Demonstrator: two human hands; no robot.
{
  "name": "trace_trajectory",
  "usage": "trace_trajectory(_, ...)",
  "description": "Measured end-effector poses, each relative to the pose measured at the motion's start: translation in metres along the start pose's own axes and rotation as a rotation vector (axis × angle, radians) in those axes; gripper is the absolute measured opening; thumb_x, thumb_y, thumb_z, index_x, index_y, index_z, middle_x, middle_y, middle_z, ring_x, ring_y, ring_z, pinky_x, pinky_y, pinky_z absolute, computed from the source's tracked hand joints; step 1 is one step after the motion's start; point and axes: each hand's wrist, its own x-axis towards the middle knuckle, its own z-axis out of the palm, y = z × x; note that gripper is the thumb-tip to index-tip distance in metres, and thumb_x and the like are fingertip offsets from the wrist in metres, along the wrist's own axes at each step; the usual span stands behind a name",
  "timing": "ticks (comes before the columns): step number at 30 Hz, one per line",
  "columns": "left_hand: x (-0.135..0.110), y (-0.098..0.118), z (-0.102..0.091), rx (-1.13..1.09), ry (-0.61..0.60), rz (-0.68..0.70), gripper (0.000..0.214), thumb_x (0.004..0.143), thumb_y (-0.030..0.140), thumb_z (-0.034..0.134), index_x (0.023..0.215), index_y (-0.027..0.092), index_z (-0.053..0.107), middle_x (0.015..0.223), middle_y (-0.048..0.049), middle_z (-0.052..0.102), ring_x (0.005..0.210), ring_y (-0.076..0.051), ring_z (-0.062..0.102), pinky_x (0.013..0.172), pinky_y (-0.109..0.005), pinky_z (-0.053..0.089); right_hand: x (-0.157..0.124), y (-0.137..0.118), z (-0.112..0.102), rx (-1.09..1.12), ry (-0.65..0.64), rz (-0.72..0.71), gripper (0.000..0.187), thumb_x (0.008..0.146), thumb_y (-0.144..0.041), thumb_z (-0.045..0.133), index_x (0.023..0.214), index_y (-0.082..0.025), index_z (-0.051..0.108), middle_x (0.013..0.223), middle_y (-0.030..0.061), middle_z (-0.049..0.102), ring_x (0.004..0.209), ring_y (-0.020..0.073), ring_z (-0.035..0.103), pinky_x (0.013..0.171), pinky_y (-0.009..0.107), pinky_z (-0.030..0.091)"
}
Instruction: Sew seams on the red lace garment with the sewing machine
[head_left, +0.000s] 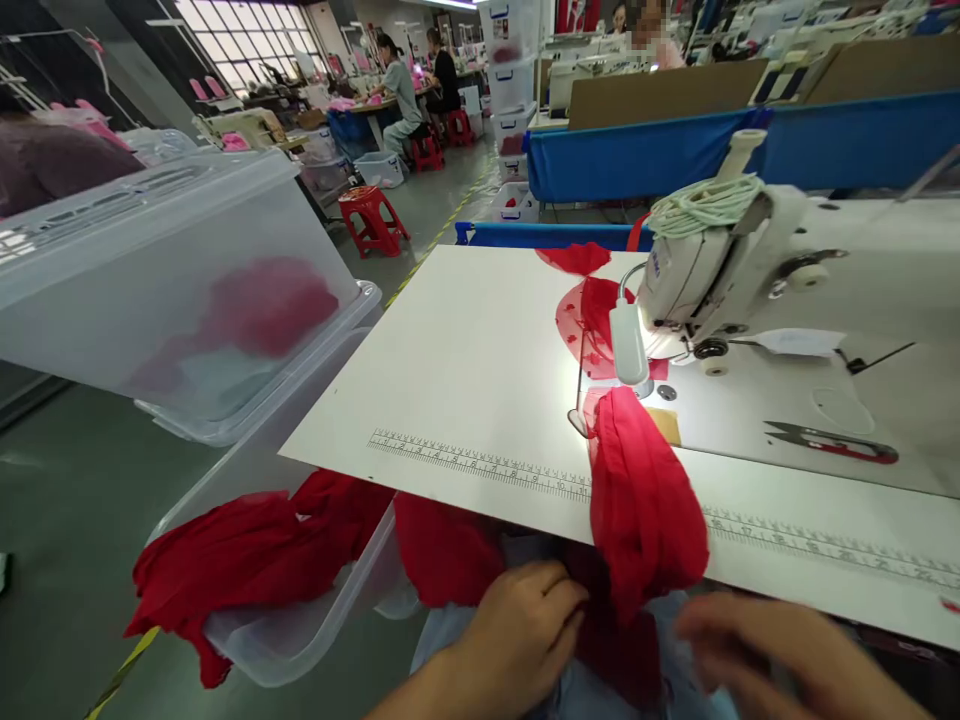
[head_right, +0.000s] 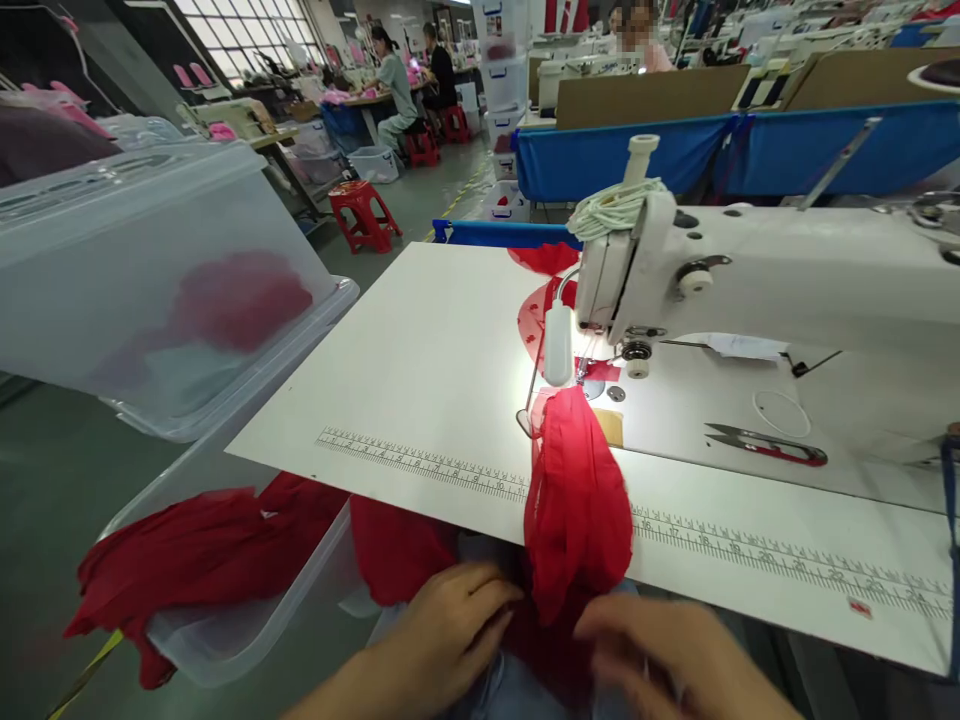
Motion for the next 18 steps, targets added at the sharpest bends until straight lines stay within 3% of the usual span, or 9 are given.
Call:
trace_trajectory(1,0.01,0.012,-0.01,0.029,0.076,0.103,0.018,0.096,0.012,0.05,0.1,0.018,0.066,0.087,-0.0041,0.067,0.077,-0.017,0.064,0.072,-0.026,0.055,0.002,-0.003,-0.013,0.007,0.176,0.045,0.028,0.092,-0.047,0.055,0.101,-0.03,0.075,0.083,0.0016,0.076,0.07,0.0212,0.072,0.059,0.026,0.056)
trace_trajectory(3,0.031,0.031,-0.023,0.156,0.267,0.251,0.021,0.1,0.012,0.044,0.092,0.017,0.062,0.079,-0.0034,0.063,0.07,-0.016,0.058,0.065,-0.027,0.05,0.011,-0.007,-0.028,-0.102,0.602,0.193,0.039,0.088,-0.06,0.052,0.093,-0.028,0.072,0.081,0.0038,0.075,0.068,0.0229,0.07,0.055,0.029,0.054)
trace_trajectory(5,0.052,0.043,-0.027,0.268,0.364,0.244,0.025,0.102,0.011,0.039,0.091,0.017,0.06,0.077,-0.0034,0.061,0.068,-0.017,0.055,0.064,-0.029,0.049,0.023,-0.01,-0.03,-0.246,0.806,0.31,0.048,0.084,-0.069,0.047,0.088,-0.027,0.069,0.079,0.0057,0.073,0.062,0.0237,0.067,0.049,0.031,0.048)
trace_trajectory(7,0.071,0.048,-0.023,0.328,0.375,0.178,0.019,0.102,0.025,0.047,0.091,0.016,0.06,0.079,-0.0048,0.062,0.071,-0.02,0.057,0.065,-0.034,0.052,0.035,-0.014,-0.022,-0.338,0.814,0.362,0.054,0.083,-0.074,0.041,0.085,-0.026,0.067,0.077,0.0069,0.071,0.061,0.0247,0.065,0.046,0.032,0.042)
trace_trajectory(10,0.093,0.051,-0.014,0.404,0.281,0.008,0.036,0.091,0.052,0.065,0.088,0.016,0.06,0.08,-0.007,0.063,0.076,-0.026,0.061,0.069,-0.041,0.055,0.049,-0.021,-0.009,-0.415,0.766,0.304,0.053,0.088,-0.071,0.033,0.079,-0.027,0.062,0.081,0.0077,0.07,0.069,0.026,0.065,0.048,0.033,0.04)
trace_trajectory(13,0.104,0.053,-0.012,0.444,0.127,-0.141,0.02,0.094,0.034,0.063,0.087,0.017,0.058,0.083,-0.0082,0.065,0.08,-0.027,0.064,0.074,-0.041,0.055,0.054,-0.021,-0.004,-0.415,0.742,0.247,0.044,0.09,-0.062,0.033,0.075,-0.027,0.056,0.079,0.0063,0.069,0.068,0.0243,0.064,0.046,0.032,0.038)
trace_trajectory(15,0.106,0.053,-0.017,0.401,0.073,-0.185,0.009,0.095,0.019,0.055,0.087,0.018,0.056,0.085,-0.008,0.066,0.082,-0.026,0.065,0.075,-0.039,0.054,0.054,-0.016,-0.006,-0.299,0.696,0.251,0.041,0.09,-0.062,0.041,0.078,-0.027,0.059,0.074,0.0038,0.069,0.062,0.0222,0.063,0.046,0.031,0.04)
trace_trajectory(18,0.102,0.048,-0.029,0.183,0.127,-0.244,0.008,0.094,0.016,0.05,0.087,0.021,0.05,0.08,-0.0035,0.063,0.074,-0.022,0.063,0.069,-0.034,0.051,0.054,-0.012,-0.009,0.007,0.729,0.242,0.041,0.087,-0.066,0.054,0.088,-0.026,0.064,0.073,0.0023,0.07,0.059,0.0201,0.064,0.05,0.03,0.048)
